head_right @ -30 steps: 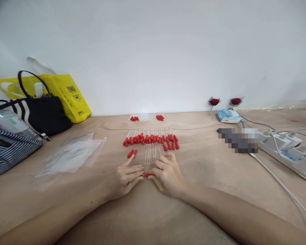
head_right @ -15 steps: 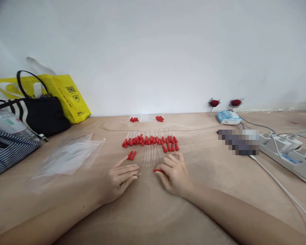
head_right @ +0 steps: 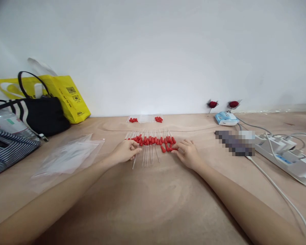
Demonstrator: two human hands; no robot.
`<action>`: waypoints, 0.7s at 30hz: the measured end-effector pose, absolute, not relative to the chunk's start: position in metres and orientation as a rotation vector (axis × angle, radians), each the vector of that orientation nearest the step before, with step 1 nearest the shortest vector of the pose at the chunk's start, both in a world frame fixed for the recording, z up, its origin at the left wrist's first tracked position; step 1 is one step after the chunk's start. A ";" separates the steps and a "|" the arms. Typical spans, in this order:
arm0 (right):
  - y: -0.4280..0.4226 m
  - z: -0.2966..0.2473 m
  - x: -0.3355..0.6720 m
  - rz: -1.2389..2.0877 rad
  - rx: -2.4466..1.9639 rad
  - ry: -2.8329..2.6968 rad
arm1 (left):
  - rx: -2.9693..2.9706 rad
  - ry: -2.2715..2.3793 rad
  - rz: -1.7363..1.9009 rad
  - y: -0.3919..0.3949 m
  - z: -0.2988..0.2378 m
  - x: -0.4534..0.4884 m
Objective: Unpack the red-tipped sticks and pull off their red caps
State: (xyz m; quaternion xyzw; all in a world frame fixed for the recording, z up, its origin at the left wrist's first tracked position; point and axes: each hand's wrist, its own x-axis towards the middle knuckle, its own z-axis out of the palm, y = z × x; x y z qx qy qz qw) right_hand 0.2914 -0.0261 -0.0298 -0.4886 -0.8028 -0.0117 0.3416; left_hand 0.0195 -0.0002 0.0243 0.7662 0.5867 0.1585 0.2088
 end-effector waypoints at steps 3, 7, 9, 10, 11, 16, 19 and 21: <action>-0.027 -0.029 0.292 -0.132 -1.204 -2.232 | 2.061 1.667 0.333 0.012 0.017 0.028; -0.026 -0.032 0.292 -0.187 -1.209 -2.209 | 2.062 1.665 0.335 0.018 0.010 0.035; -0.025 -0.031 0.290 -0.187 -1.235 -2.160 | 2.067 1.672 0.347 0.018 0.009 0.036; -0.025 -0.031 0.289 -0.177 -1.254 -2.133 | 2.070 1.674 0.354 0.018 0.010 0.037; -0.024 -0.029 0.287 -0.160 -1.279 -2.105 | 2.074 1.675 0.364 0.017 0.011 0.037; -0.011 -0.020 0.278 -0.056 -1.495 -1.938 | 2.230 1.576 0.598 0.007 0.015 0.022; 0.002 -0.015 0.270 -0.019 -1.718 -1.787 | 2.451 1.397 0.756 -0.001 0.015 -0.001; 0.009 -0.012 0.265 -0.038 -1.867 -1.717 | 2.597 1.230 0.786 -0.005 0.012 -0.019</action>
